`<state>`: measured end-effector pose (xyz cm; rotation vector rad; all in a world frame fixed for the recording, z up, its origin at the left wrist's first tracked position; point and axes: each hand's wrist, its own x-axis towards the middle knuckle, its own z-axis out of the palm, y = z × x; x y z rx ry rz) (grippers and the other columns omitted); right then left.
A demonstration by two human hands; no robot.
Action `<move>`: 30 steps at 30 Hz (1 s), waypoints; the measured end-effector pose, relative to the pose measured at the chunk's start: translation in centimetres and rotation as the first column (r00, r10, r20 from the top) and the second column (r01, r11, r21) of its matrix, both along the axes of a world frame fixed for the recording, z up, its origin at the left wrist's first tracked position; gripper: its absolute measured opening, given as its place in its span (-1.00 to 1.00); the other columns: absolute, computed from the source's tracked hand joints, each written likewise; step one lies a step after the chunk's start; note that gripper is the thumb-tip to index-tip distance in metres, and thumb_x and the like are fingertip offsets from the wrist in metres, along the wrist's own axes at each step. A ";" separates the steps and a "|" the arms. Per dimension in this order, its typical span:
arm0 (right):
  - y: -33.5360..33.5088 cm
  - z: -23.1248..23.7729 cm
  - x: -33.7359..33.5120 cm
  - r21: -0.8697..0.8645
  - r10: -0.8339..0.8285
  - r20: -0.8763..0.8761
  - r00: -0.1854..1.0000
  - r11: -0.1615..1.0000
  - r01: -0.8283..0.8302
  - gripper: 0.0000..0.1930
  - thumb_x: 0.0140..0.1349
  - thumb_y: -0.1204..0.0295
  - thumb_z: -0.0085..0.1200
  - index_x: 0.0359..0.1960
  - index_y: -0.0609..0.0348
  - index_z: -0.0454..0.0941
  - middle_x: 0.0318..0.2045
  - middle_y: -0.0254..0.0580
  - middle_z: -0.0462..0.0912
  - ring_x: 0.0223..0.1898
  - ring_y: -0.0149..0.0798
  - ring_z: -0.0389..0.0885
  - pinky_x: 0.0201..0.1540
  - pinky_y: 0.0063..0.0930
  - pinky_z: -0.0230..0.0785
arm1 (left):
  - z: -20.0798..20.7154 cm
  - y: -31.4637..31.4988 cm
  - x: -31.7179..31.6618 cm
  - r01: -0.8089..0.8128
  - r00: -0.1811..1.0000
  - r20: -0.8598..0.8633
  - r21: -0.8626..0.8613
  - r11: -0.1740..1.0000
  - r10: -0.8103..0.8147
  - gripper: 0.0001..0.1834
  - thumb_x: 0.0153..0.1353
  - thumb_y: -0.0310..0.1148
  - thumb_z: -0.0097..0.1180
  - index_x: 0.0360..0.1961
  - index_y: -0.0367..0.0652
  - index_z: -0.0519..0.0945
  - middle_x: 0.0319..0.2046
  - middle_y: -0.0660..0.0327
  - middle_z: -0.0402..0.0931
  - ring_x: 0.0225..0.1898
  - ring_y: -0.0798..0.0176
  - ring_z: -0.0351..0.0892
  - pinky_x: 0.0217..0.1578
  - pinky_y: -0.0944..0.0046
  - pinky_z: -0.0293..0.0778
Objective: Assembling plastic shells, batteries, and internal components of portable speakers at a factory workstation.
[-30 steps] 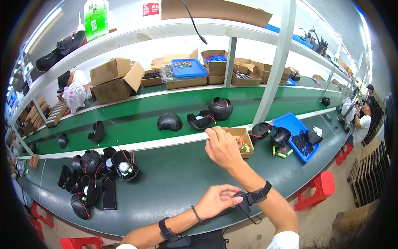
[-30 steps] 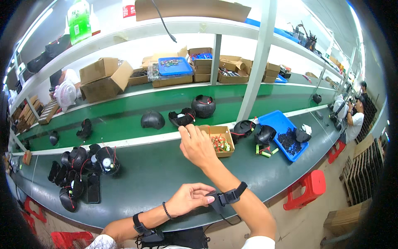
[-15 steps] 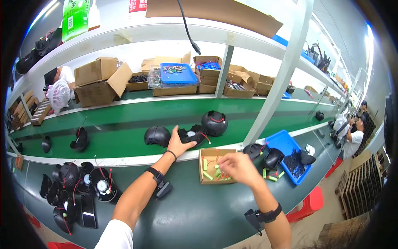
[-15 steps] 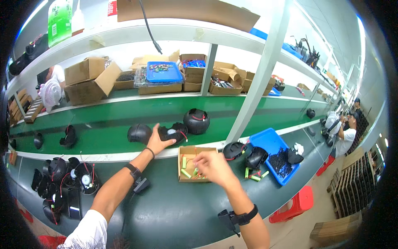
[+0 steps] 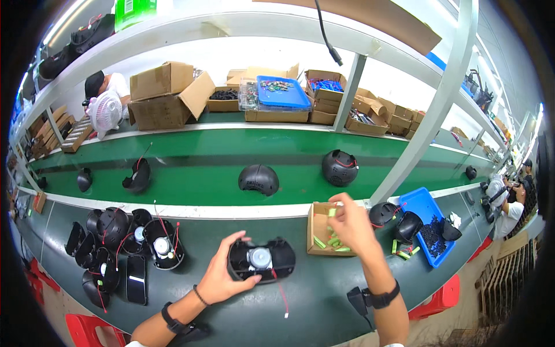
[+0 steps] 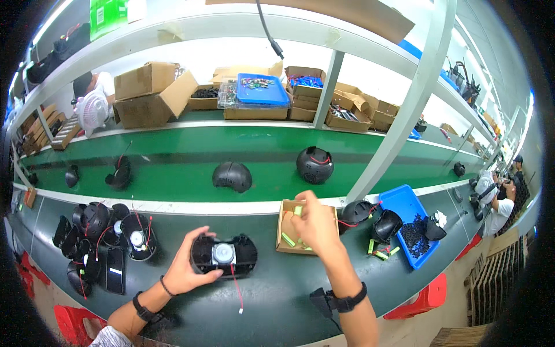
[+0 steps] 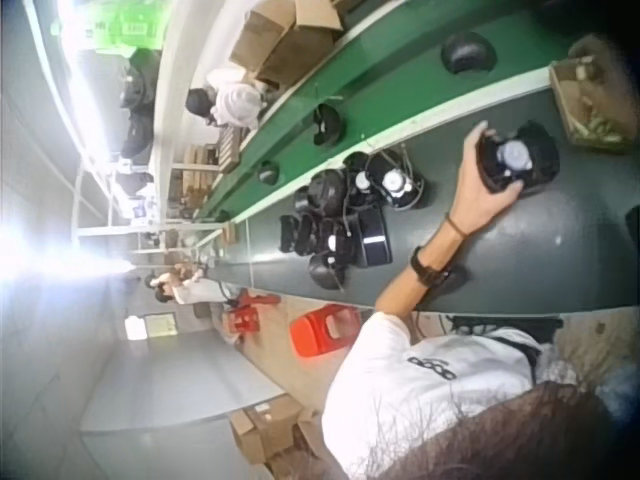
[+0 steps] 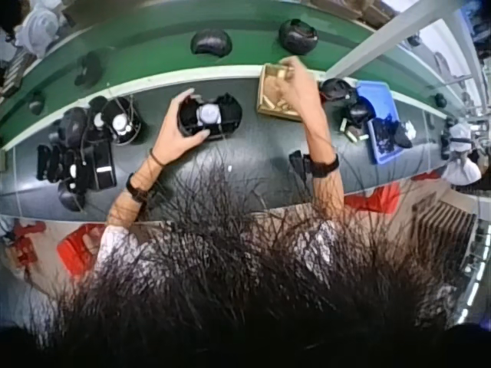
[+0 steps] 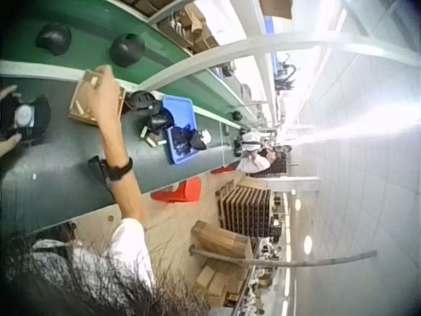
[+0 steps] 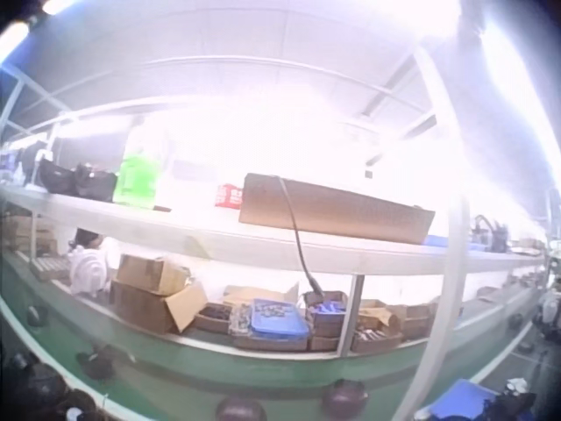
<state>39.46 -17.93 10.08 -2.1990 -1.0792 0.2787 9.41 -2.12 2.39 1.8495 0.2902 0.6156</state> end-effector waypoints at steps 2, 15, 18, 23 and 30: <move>-1.8 1.4 -1.9 0.289 0.027 -0.250 0.968 0.956 0.048 -0.62 0.25 0.63 0.23 0.12 0.31 0.54 -0.27 -0.03 0.79 -0.25 -0.34 0.80 -0.18 -0.43 0.61 | -1.0 -1.0 -2.1 0.030 0.999 -0.021 -0.080 0.996 -0.032 0.16 0.04 -0.35 0.63 0.58 -0.20 0.15 0.38 -0.08 0.43 0.40 0.03 0.50 0.45 0.08 0.35; -3.4 -2.5 -18.4 0.659 0.361 -0.580 0.730 0.735 0.160 -0.66 0.40 0.76 0.20 0.18 0.44 0.52 0.22 0.18 0.63 0.14 -0.11 0.78 0.22 -0.35 0.65 | -5.0 -2.4 -3.2 0.172 0.984 0.031 0.038 0.984 -0.173 0.08 0.16 -0.32 0.54 0.59 -0.21 0.11 0.42 -0.13 0.34 0.48 -0.18 0.37 0.48 -0.04 0.32; -2.7 -4.8 -19.5 0.615 0.369 -0.406 0.836 0.787 -0.049 -0.66 0.39 0.71 0.26 0.16 0.41 0.55 0.07 0.14 0.77 0.08 -0.15 0.82 0.17 -0.37 0.69 | -5.1 -2.3 -3.5 0.167 0.985 0.016 0.136 0.977 -0.171 0.11 0.20 -0.42 0.52 0.62 -0.22 0.03 0.49 -0.13 0.28 0.50 -0.09 0.38 0.49 0.00 0.30; -2.5 -6.9 -20.0 0.472 0.326 -0.013 0.945 0.835 -0.281 -0.68 0.25 0.65 0.43 0.03 0.29 0.70 -0.05 -0.01 0.85 -0.09 -0.22 0.89 -0.08 -0.44 0.75 | -5.3 -2.1 -3.6 0.209 0.978 0.004 0.115 0.971 -0.211 0.10 0.21 -0.45 0.46 0.62 -0.30 -0.02 0.51 -0.17 0.22 0.60 -0.16 0.19 0.55 -0.04 0.18; -2.5 -7.9 -19.6 0.501 0.346 0.294 0.891 0.738 -0.452 -0.71 0.12 0.67 0.48 -0.10 0.27 0.77 -0.08 -0.05 0.86 -0.19 -0.13 0.89 -0.16 -0.45 0.75 | -4.9 -2.2 -3.5 0.205 0.977 0.045 0.105 0.973 -0.211 0.08 0.16 -0.45 0.44 0.60 -0.27 0.03 0.47 -0.18 0.26 0.48 -0.27 0.29 0.49 -0.09 0.27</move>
